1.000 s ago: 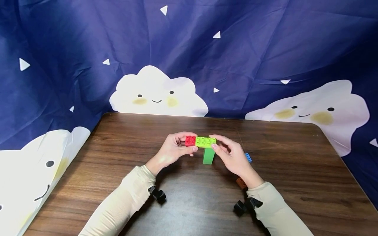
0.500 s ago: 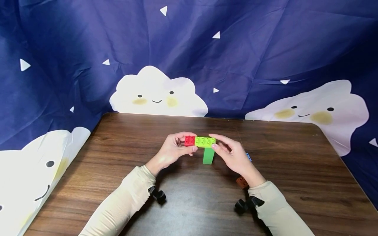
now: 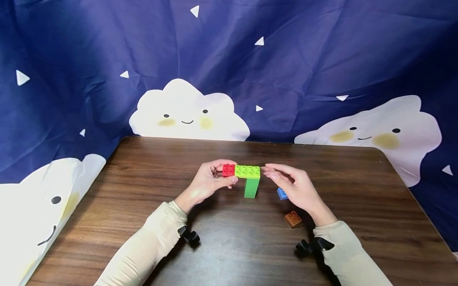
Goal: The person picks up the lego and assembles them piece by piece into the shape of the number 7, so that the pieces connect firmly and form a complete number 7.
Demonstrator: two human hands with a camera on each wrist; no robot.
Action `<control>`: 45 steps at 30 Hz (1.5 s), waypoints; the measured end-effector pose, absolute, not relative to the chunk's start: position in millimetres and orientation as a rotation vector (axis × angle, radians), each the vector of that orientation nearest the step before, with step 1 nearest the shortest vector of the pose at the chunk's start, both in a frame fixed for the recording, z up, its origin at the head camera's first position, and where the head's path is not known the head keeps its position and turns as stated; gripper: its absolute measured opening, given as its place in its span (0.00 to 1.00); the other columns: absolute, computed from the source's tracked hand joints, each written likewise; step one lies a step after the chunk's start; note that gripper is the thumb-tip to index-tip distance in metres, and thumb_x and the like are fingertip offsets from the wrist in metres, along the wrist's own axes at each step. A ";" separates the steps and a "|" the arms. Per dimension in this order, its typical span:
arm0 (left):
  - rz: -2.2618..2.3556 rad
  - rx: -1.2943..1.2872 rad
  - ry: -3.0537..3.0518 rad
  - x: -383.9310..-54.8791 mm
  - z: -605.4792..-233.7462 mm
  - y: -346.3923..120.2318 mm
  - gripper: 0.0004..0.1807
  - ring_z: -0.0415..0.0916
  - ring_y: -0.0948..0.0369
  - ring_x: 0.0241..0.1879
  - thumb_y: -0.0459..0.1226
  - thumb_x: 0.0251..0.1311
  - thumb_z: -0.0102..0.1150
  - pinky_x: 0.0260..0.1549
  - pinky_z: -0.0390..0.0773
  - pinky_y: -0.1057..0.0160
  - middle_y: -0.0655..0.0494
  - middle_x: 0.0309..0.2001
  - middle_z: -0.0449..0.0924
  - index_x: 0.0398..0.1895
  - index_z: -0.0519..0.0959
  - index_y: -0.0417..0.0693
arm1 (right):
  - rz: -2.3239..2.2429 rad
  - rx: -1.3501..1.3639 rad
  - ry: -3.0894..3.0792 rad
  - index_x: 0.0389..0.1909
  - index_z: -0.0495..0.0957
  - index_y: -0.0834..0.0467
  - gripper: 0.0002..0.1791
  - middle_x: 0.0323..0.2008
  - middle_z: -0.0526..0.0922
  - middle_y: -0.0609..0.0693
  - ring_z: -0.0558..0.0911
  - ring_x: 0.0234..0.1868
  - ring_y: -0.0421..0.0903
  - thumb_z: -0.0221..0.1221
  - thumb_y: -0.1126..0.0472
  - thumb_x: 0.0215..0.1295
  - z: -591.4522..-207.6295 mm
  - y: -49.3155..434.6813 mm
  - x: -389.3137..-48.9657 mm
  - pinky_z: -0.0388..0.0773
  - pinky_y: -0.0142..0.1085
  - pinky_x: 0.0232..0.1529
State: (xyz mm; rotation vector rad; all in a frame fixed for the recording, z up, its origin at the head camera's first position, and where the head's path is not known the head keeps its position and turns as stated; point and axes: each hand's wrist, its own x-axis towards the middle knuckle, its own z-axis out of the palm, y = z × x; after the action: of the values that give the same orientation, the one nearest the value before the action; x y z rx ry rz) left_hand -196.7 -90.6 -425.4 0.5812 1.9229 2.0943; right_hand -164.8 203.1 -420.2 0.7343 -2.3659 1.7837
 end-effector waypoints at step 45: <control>2.116 0.602 1.875 -196.5 -428.1 -90.0 0.24 0.87 0.60 0.31 0.19 0.63 0.68 0.34 0.89 0.66 0.48 0.43 0.92 0.63 0.78 0.25 | 0.951 0.512 -2.983 0.68 0.82 0.58 0.28 0.66 0.84 0.62 0.85 0.64 0.65 0.74 0.62 0.67 -438.3 285.3 -149.7 0.80 0.63 0.64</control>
State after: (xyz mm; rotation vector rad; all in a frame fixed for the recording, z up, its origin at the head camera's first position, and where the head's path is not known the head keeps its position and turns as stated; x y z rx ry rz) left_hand -196.5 -90.0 -428.1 0.6024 1.8747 2.1161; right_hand -149.7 285.3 -438.3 0.5123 -2.9827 0.9514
